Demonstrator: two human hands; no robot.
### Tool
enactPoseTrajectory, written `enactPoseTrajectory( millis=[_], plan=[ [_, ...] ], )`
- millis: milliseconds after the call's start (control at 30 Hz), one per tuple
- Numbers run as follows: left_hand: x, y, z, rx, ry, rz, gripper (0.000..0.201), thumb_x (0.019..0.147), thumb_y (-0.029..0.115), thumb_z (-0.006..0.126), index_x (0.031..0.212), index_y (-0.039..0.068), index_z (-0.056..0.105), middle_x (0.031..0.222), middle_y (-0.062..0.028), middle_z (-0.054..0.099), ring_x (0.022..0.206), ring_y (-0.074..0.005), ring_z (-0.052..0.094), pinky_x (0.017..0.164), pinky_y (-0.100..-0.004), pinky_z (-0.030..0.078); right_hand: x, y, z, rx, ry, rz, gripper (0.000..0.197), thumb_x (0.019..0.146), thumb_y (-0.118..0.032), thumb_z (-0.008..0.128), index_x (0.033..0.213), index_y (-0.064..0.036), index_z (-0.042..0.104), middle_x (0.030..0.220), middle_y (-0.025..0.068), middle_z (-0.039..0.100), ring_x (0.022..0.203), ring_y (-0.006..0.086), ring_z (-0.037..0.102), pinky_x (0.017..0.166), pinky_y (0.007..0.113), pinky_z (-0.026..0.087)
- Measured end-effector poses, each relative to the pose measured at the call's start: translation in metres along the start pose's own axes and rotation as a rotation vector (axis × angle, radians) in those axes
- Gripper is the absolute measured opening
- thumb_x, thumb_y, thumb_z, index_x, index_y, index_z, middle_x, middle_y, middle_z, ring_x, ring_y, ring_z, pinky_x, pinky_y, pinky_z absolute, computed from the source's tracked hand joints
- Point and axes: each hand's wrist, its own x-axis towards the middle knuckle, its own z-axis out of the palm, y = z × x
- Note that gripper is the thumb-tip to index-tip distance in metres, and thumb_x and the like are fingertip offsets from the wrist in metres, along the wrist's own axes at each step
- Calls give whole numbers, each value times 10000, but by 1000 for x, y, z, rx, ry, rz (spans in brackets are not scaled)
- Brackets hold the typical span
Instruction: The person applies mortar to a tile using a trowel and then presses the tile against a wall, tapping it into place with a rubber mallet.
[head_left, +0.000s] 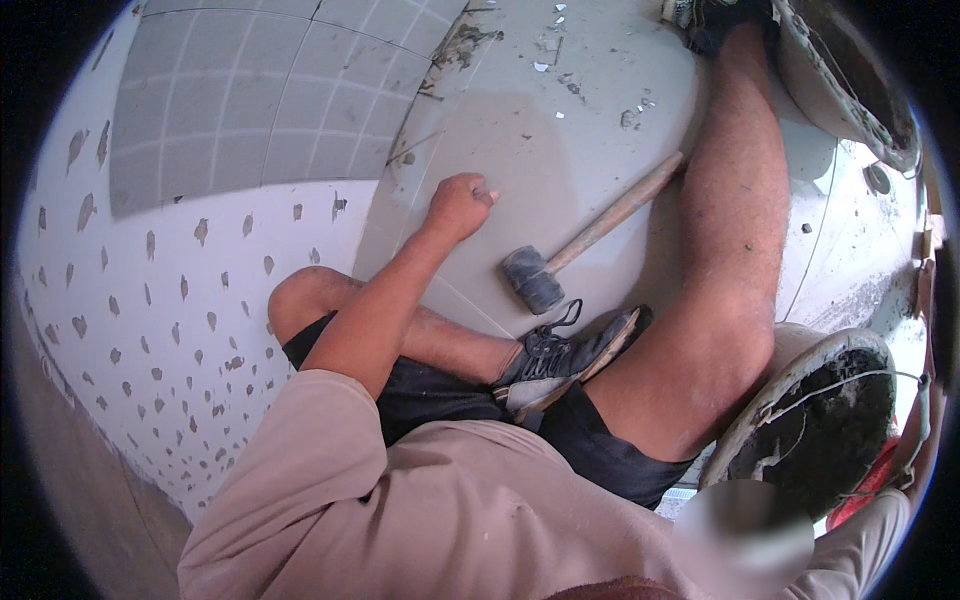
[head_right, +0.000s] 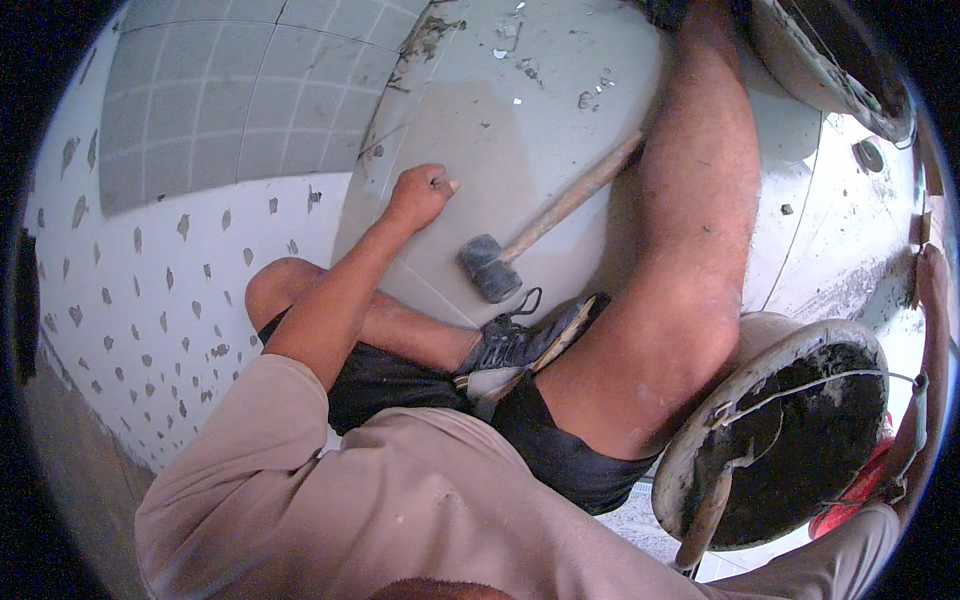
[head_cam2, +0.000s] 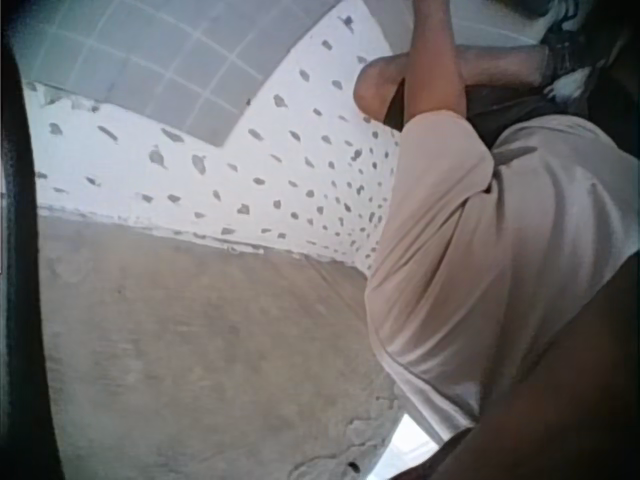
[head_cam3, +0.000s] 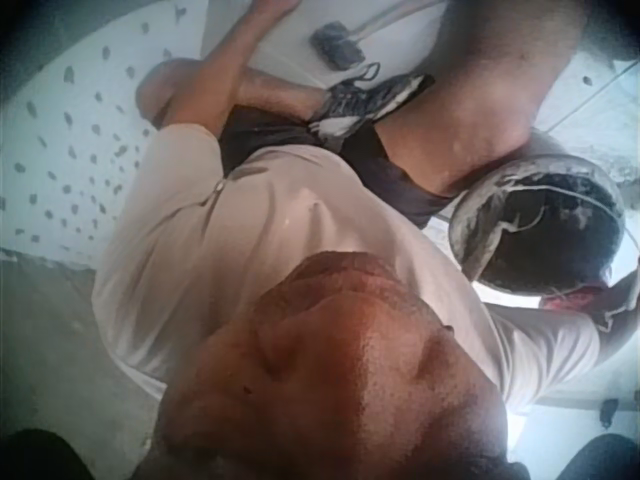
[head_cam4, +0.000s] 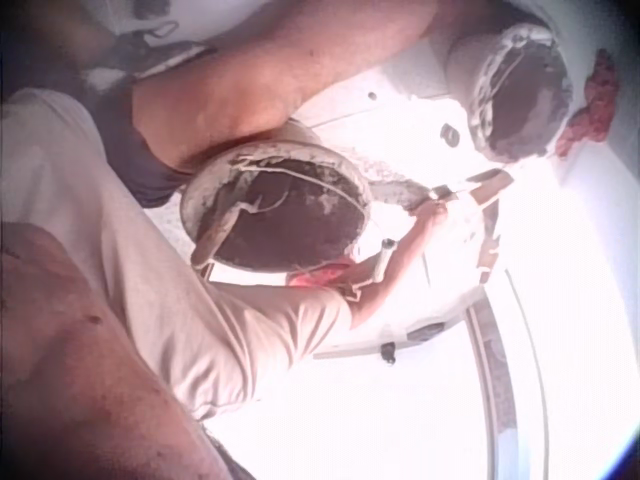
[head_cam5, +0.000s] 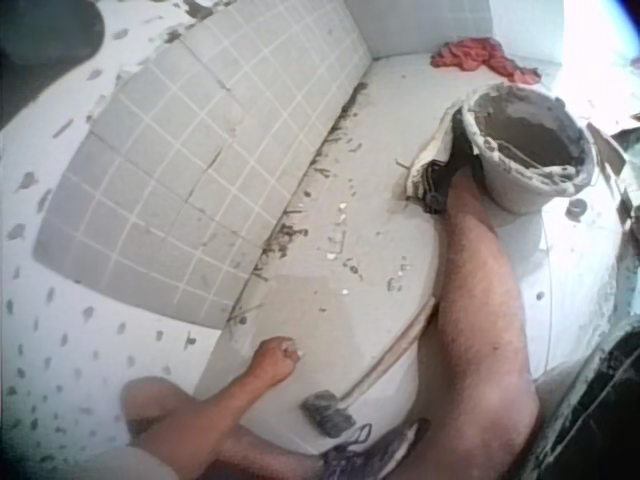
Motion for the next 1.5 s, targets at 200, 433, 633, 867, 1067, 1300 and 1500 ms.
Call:
enactPoseTrajectory(
  millis=[200,433,633,867,1067,1300,1500],
  plan=[
    [2,-13,11,-3,87,45,366,859,313,752,776,2,579,749,-197,605,711,-382,583,683,-492,462,-2,-2,-1,17,-2,-3,277,882,-196,559,1076,-22,653,1017,199,682,989,352,657,858,456,521],
    [3,-17,9,-50,66,54,359,856,318,763,765,20,586,725,-176,615,693,-361,591,666,-474,464,-2,-5,1,34,-7,-8,239,881,-172,538,1040,-26,641,975,182,669,952,332,647,832,440,511],
    [7,-8,8,-34,21,21,338,866,298,753,786,2,612,837,-228,650,819,-436,622,751,-502,493,-3,-3,-2,44,8,2,208,880,-151,520,1009,-29,630,938,168,658,920,316,639,810,426,502],
    [2,-10,7,-7,27,38,362,861,304,758,799,-17,602,844,-249,645,844,-465,621,752,-522,485,-8,-9,-7,116,53,15,177,879,-126,499,972,-33,617,896,151,645,883,296,629,784,410,492],
    [3,-10,5,-51,110,85,360,846,289,776,759,-3,583,790,-218,632,760,-419,613,706,-502,482,-14,-9,3,201,69,5,156,878,-105,481,941,-36,606,859,136,634,852,279,620,762,397,484],
    [-1,-12,6,-38,101,102,329,842,250,781,739,8,583,785,-217,625,778,-427,618,725,-511,488,-21,3,14,343,84,3,142,877,-81,460,905,-40,594,817,119,621,815,260,611,736,381,473],
    [0,-14,6,-75,52,61,328,847,263,778,739,17,590,807,-206,646,797,-421,634,725,-508,495,-29,32,23,739,58,78,142,876,-60,442,874,-43,583,781,105,610,783,243,602,714,367,465]
  ],
)
